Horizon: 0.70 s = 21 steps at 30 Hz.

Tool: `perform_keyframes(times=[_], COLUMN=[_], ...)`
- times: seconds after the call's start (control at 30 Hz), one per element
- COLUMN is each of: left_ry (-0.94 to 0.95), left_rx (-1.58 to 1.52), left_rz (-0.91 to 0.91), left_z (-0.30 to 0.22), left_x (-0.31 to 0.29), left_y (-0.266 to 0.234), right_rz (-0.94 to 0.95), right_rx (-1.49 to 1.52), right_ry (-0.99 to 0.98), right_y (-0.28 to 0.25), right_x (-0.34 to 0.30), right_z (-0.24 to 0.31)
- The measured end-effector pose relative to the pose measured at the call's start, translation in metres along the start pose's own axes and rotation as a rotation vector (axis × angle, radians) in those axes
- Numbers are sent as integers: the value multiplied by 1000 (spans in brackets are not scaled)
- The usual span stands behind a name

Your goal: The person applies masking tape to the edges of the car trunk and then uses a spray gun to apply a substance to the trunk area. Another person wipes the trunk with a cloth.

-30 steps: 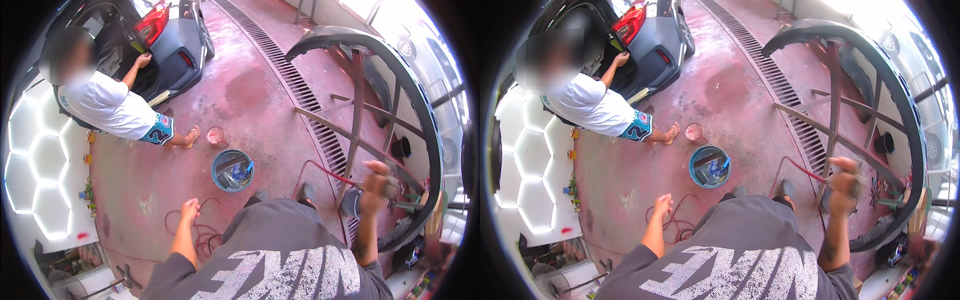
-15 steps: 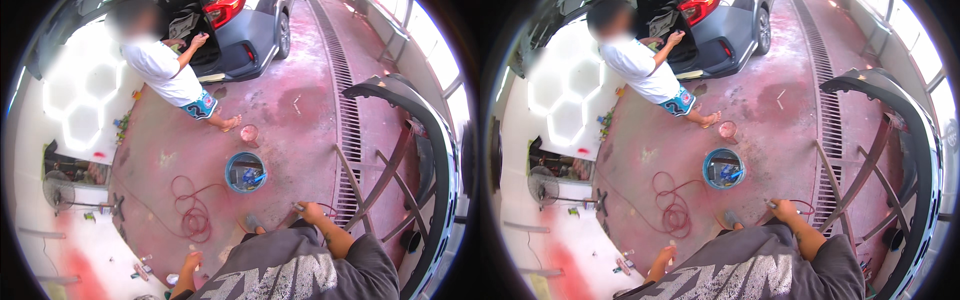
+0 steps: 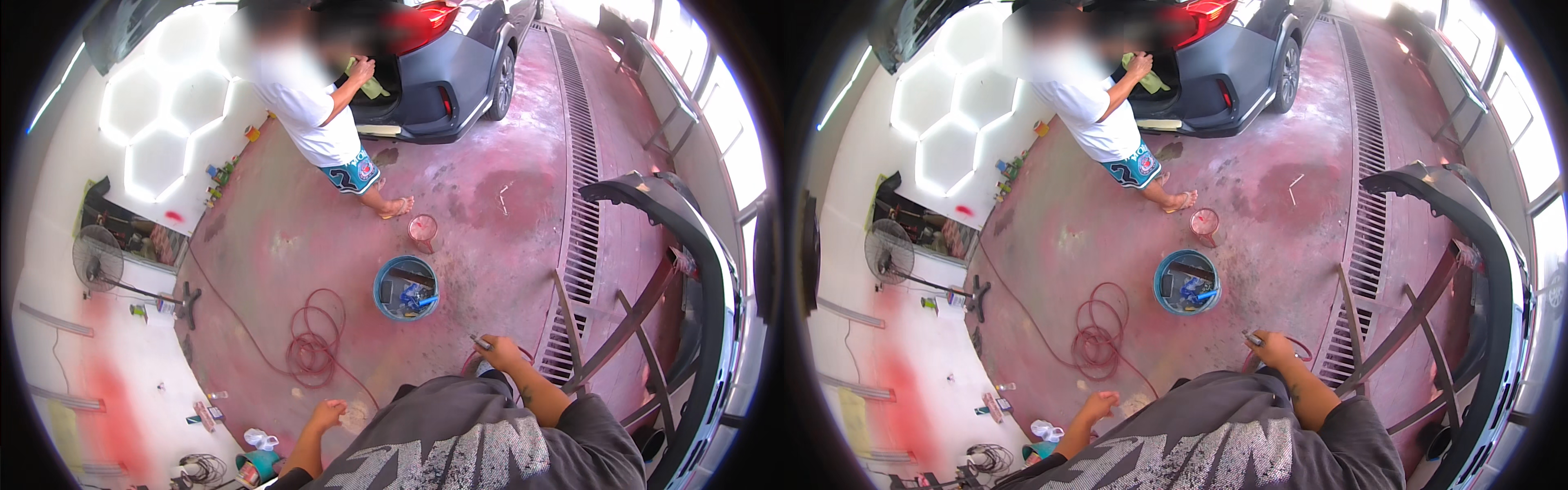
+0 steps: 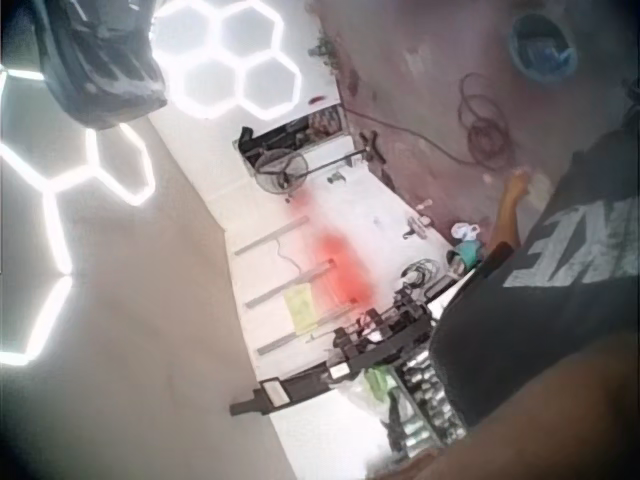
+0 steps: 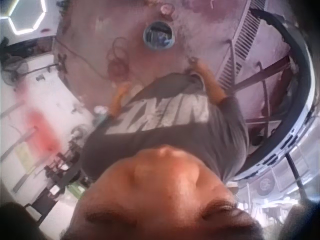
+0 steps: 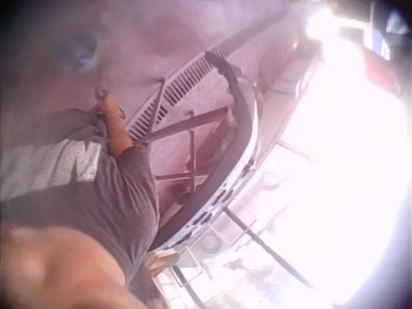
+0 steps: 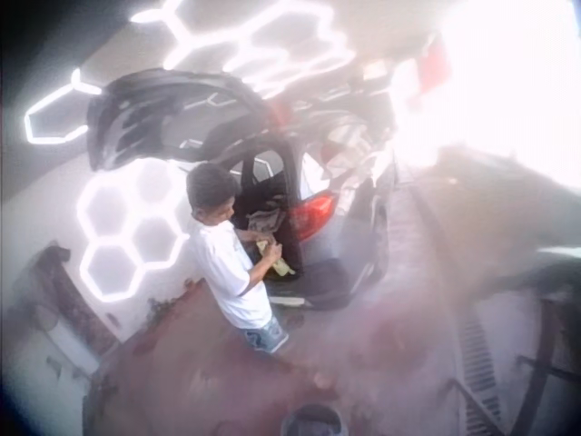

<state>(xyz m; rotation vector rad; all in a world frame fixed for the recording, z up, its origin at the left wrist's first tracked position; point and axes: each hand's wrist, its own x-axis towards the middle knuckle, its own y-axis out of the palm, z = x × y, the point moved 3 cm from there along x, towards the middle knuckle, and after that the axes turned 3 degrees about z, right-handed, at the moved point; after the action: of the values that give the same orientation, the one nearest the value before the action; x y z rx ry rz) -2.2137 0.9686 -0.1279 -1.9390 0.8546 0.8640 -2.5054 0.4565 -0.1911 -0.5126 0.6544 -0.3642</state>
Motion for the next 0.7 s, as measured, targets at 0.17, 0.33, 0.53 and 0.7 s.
perform_keyframes(times=[0.17,0.33,0.53,0.7], left_ry=[-104,-65,-111,-113], left_rx=[-42,114,-101,-251], left_rz=[85,209,29,-55], left_z=[49,112,53,-47], left_x=[37,130,246,272], left_y=[-10,-65,-191,-248], right_rz=[123,31,-193,-141], right_rx=[-192,-134,-35,-23], right_ry=[30,56,199,230], right_y=[27,44,68,113], right_x=[-5,0,22,38], right_z=[28,65,124,154])
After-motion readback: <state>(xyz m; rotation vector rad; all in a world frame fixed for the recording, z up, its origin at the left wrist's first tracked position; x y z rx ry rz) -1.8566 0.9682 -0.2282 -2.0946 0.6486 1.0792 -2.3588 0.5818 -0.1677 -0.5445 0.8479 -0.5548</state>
